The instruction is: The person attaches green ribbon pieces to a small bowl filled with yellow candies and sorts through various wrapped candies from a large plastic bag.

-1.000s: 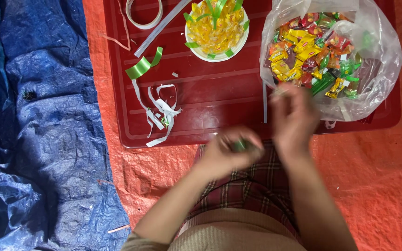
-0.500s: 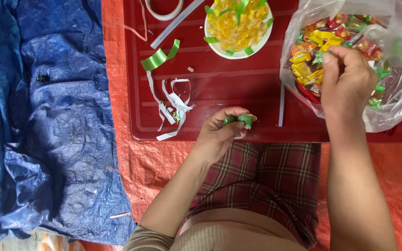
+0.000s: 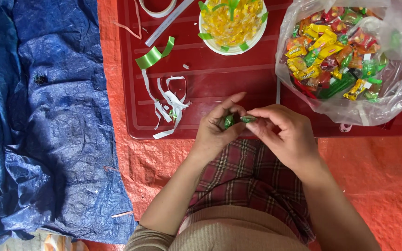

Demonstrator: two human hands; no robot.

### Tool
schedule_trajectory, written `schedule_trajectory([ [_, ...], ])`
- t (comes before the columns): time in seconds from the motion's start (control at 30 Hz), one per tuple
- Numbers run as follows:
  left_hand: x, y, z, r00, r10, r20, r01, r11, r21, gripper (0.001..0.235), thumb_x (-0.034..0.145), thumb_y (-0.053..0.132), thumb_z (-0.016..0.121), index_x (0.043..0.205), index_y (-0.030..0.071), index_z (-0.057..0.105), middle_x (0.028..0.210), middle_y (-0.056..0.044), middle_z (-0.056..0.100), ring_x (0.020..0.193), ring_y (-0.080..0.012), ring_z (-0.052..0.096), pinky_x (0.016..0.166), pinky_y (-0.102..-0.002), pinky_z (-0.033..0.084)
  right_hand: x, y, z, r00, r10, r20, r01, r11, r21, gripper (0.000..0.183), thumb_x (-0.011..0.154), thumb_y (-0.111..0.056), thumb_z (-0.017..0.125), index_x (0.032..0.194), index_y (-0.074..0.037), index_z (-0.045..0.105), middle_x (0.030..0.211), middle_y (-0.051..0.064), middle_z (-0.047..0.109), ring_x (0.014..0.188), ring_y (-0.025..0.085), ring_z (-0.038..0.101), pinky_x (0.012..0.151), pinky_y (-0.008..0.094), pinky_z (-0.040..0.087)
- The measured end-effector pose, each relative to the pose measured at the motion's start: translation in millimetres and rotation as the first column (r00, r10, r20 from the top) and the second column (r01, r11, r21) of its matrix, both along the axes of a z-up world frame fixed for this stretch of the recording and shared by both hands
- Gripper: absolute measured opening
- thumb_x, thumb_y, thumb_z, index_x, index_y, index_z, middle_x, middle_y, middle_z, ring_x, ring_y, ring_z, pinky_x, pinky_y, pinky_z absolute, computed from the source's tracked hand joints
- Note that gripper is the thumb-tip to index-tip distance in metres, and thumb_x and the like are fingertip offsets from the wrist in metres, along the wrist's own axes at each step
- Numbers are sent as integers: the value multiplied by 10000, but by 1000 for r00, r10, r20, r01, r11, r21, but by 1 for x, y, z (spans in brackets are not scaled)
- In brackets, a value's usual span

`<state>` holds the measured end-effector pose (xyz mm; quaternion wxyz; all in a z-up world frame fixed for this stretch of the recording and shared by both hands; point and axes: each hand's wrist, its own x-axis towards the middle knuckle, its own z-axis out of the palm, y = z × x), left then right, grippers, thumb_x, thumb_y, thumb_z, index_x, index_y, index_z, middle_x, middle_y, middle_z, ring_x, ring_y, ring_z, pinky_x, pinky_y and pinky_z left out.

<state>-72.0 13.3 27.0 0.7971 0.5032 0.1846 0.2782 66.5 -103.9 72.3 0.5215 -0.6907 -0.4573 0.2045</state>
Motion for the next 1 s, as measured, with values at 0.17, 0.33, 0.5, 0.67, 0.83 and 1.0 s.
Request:
schedule_trajectory([
  [0.17, -1, -7, 16, 999, 47, 20, -47, 998, 40, 593, 850, -145, 746, 1408, -45, 571, 1019, -154, 705, 1009, -183, 701, 887, -298, 591, -9, -10, -18, 891, -35, -453, 58, 998, 37, 173, 929, -2, 732, 1089, 62, 741, 907, 206, 765, 734, 193, 731, 637, 315, 618],
  [0.33, 0, -9, 0, 996, 90, 27, -91, 996, 17, 502, 859, -125, 750, 1337, -57, 614, 1025, -168, 714, 985, -165, 685, 862, -290, 588, -17, -15, -43, 743, -75, -665, 172, 982, 82, 161, 945, -3, 716, 1093, 61, 723, 913, 204, 755, 706, 179, 675, 612, 313, 587],
  [0.5, -2, -16, -1, 989, 136, -59, -132, 989, 65, 222, 833, -84, 786, 1039, -21, 730, 950, -112, 716, 884, -102, 658, 773, -258, 567, -19, -16, -27, 772, -135, -621, 229, 971, 73, 163, 955, 6, 713, 1099, 72, 677, 939, 213, 744, 737, 193, 713, 647, 293, 589],
  [0.67, -3, -12, 9, 987, 145, -67, -137, 985, 107, 159, 836, -86, 781, 976, -28, 732, 923, -128, 713, 847, -115, 649, 742, -263, 556, -18, -15, -6, 831, -90, -548, 170, 981, 96, 123, 942, 13, 718, 1046, 66, 680, 979, 227, 749, 770, 210, 733, 690, 322, 603],
  [0.83, -7, -6, 16, 992, 118, -42, -112, 987, 118, 145, 822, -89, 792, 941, -31, 732, 934, -164, 731, 856, -145, 678, 747, -277, 563, -13, -20, -26, 879, -40, -476, 115, 985, 129, 80, 953, 28, 706, 1020, 70, 695, 997, 203, 718, 814, 209, 742, 755, 372, 638],
  [1.0, -7, -11, -7, 997, 33, 71, -14, 965, -261, 141, 847, -131, 720, 968, -77, 673, 931, -233, 698, 766, -208, 703, 662, -306, 615, -24, -22, -43, 460, 90, -883, 143, 974, 174, 92, 984, -60, 672, 1025, 23, 674, 979, 126, 699, 814, 141, 618, 716, 267, 498],
])
